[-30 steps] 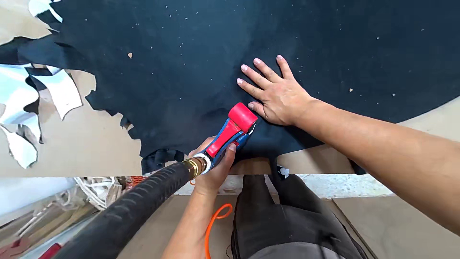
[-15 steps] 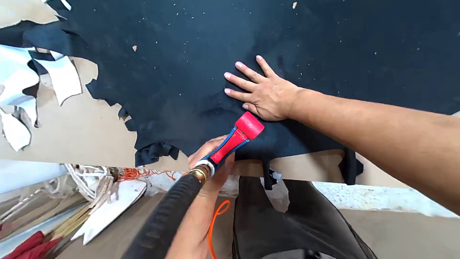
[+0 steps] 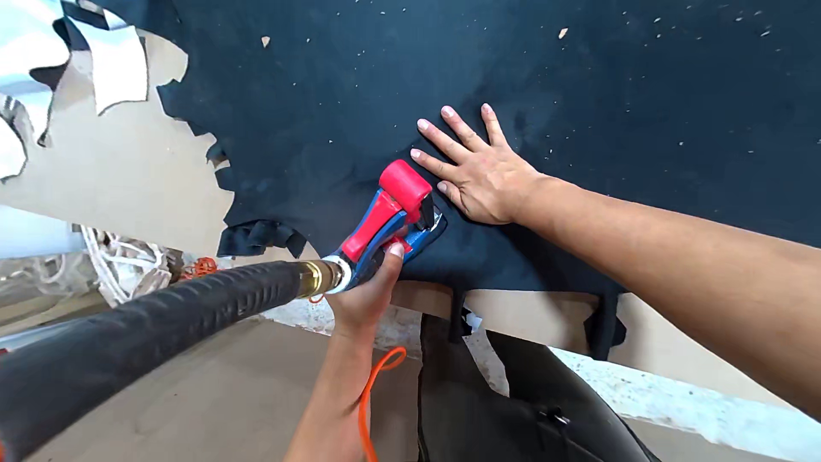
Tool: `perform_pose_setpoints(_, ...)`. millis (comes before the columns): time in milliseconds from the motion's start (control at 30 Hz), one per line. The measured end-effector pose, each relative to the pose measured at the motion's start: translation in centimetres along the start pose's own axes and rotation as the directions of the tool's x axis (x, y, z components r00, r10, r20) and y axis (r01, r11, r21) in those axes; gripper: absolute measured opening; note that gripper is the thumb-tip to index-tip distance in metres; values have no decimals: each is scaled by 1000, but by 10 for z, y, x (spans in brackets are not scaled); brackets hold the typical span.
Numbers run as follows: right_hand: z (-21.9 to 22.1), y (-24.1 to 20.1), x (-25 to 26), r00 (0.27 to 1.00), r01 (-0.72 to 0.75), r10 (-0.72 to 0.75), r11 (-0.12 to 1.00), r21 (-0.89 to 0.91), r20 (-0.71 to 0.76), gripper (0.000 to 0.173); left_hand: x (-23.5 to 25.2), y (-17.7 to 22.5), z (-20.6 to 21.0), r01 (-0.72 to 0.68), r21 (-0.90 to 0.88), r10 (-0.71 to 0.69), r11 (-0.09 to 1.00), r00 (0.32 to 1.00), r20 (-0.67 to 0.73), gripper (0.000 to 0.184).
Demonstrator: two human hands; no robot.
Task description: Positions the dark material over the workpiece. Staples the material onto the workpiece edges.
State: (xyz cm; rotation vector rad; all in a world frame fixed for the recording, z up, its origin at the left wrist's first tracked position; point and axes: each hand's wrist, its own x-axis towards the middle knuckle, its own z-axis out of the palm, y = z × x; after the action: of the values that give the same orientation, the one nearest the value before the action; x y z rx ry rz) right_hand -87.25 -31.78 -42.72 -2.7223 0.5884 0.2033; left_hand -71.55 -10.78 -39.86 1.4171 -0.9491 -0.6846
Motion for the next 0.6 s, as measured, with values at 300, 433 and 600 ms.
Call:
perform_pose_setpoints(300,-1,1,-4,1000,-4,4,1000,7,-9,60,15,5,0,33,53,-34,998,999,26,24)
perform_pose_setpoints(433,0,1,-3,1000,-5,5,1000,4,-7,60,9,8,6,49,111,-47,993,999,-13,21)
perform_pose_setpoints(600,0,2,-5,1000,-1,0,1000,-7,-20,59,15,4,2,13,98,-6,995,998,-70,26)
